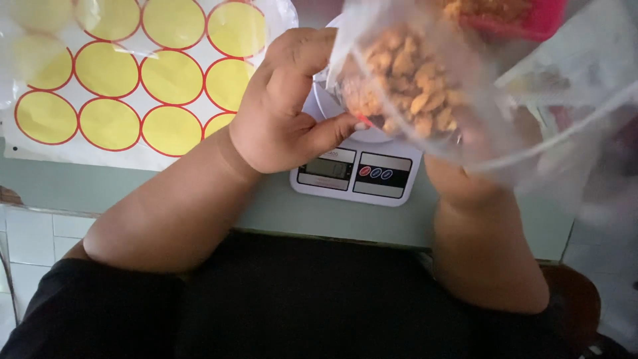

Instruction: The person scoops snack pieces from a pink tray into a clear plastic bag using a spoon, then places the bag on a digital scale to check the weight. The person repeats this process, adding more snack pieces to reach the target weight.

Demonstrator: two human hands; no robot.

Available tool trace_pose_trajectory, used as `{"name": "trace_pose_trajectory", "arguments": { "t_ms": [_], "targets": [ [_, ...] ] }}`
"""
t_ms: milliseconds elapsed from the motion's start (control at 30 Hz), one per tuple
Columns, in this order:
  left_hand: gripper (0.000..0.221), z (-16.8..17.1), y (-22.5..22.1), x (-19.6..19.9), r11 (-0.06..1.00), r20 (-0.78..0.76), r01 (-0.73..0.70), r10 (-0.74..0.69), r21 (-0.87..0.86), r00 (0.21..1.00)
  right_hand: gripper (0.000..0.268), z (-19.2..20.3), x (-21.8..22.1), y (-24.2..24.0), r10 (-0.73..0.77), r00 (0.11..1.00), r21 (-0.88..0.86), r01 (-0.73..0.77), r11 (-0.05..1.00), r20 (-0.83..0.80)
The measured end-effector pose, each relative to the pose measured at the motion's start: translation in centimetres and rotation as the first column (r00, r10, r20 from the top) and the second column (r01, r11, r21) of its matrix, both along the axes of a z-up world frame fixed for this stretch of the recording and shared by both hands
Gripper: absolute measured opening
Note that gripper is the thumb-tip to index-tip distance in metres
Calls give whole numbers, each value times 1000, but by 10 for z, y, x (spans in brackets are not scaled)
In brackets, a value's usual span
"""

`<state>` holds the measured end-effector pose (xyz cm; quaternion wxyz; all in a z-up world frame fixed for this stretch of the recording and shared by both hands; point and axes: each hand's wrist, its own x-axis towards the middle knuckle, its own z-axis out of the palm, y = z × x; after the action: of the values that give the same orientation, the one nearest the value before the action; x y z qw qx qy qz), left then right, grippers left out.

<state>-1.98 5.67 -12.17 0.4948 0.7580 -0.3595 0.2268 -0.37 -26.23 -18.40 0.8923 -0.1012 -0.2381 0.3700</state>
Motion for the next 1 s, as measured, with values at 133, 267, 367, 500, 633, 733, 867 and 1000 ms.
{"name": "trace_pose_trajectory", "arguments": {
  "t_ms": [133,267,367,500,633,733,867,1000],
  "targets": [
    [58,5,0,-4,991,-170,106,-118,-78,978,29,59,-20,29,765,-505,863,488,-128,399],
    [59,21,0,-4,972,-206,178,-208,-154,956,9,116,-36,45,281,-340,347,937,24,898],
    [60,17,3,-7,962,-262,113,-178,-247,948,32,139,-51,46,551,-168,183,983,29,817],
    [49,15,1,-1,925,-223,118,-209,-361,952,44,127,-59,50,902,129,-65,992,-112,413],
    [50,21,2,-1,930,-215,72,-158,-360,964,40,116,-61,55,929,206,-134,976,-172,309],
    [47,27,4,-1,943,-193,67,-136,-326,972,37,117,-59,60,934,282,-201,950,-240,219],
    [53,21,3,-4,939,-198,60,-134,-339,971,39,117,-59,66,918,371,-280,904,-323,140],
    [52,23,3,-3,926,-176,106,-179,-362,968,35,133,-52,83,889,458,-353,836,-421,23]
  ]
}}
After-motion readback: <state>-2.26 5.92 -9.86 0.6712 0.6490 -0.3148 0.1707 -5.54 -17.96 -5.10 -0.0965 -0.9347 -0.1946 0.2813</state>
